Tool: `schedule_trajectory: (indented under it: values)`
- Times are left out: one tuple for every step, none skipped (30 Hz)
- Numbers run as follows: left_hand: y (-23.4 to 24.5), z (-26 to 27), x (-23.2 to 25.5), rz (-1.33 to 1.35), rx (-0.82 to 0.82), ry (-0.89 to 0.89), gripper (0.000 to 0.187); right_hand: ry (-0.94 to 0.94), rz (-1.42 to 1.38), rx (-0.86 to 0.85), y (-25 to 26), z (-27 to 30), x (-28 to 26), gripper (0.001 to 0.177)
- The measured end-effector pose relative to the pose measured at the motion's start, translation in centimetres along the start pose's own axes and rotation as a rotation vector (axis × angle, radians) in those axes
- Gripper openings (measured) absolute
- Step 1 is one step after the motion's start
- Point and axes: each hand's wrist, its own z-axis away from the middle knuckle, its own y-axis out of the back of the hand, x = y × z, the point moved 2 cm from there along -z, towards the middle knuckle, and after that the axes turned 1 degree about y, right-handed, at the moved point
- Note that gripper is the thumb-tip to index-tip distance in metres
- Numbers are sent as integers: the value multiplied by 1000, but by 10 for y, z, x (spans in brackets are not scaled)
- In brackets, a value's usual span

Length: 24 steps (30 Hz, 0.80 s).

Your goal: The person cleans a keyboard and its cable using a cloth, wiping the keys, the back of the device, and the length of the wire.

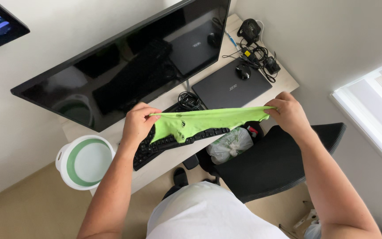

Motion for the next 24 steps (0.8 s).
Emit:
schedule_trajectory:
  values:
    - [3,-1,-6,-9,43,-110,19,3,0,0,0,0,6,22]
    - [4,-3,-13,-19,85,-221,18,84,-295,8,1,0,11,15]
    - [5,-5,-24,-21,87,-219,18,162,-592,15,1,1,14,12]
    - [2,-8,-35,370,-102,-204,15,164,-594,13,-5,0,16,12]
    - [-3,-9,-45,762,-295,-177,22,0,-1072,-55,-15,-1,18,11]
    - [-12,-9,-51,764,-293,-174,22,-182,-1543,-126,-24,0,17,11]
    - [-26,-12,-57,1092,-242,120,24,-179,-1543,-129,-32,-3,12,11]
    - [-40,-13,-59,1406,-180,429,32,-408,-1542,-68,-45,-5,5,12]
    - [-48,-15,-56,1406,-179,427,32,-638,-1527,-4,-57,-6,-4,14]
    - [-55,-16,-52,1426,-139,514,37,-648,-1514,-35,-64,-8,-16,15]
    - [-65,-15,-46,1445,-102,608,43,-665,-1500,-64,-71,-7,-29,17]
    - [-74,-10,-36,1445,-105,613,43,-696,-1488,-78,-79,-4,-45,15]
    - [-80,-6,-26,1396,-49,614,38,-717,-1478,-92,-87,-4,-62,13]
    - [-89,-1,-15,1347,6,615,33,-682,-1491,-121,-93,-4,-81,14]
    - [-102,6,-4,1347,6,618,33,-653,-1503,-153,-99,0,-101,15]
    - [-114,12,10,1236,-69,499,31,-610,-1566,-206,-105,5,-121,23]
    - [-124,15,23,1122,-142,375,30,-560,-1628,-256,-107,10,-141,32]
    - [-131,18,32,1122,-143,373,30,-387,-1674,-283,-110,16,-162,45]
    - [-133,23,43,868,-69,155,45,-213,-1712,-312,-107,19,-178,58]
    - [-132,25,51,607,2,-58,66,-213,-1712,-312,-101,20,-180,58]
    - [-129,22,51,607,4,-57,66,7,-1511,-310,-93,22,-183,64]
    - [-124,15,47,644,5,37,46,217,-1300,-302,-88,24,-186,71]
    - [-119,11,43,680,2,128,27,218,-1300,-300,-87,22,-184,71]
    - [-113,11,40,678,1,127,27,135,-1016,-120,-86,18,-176,68]
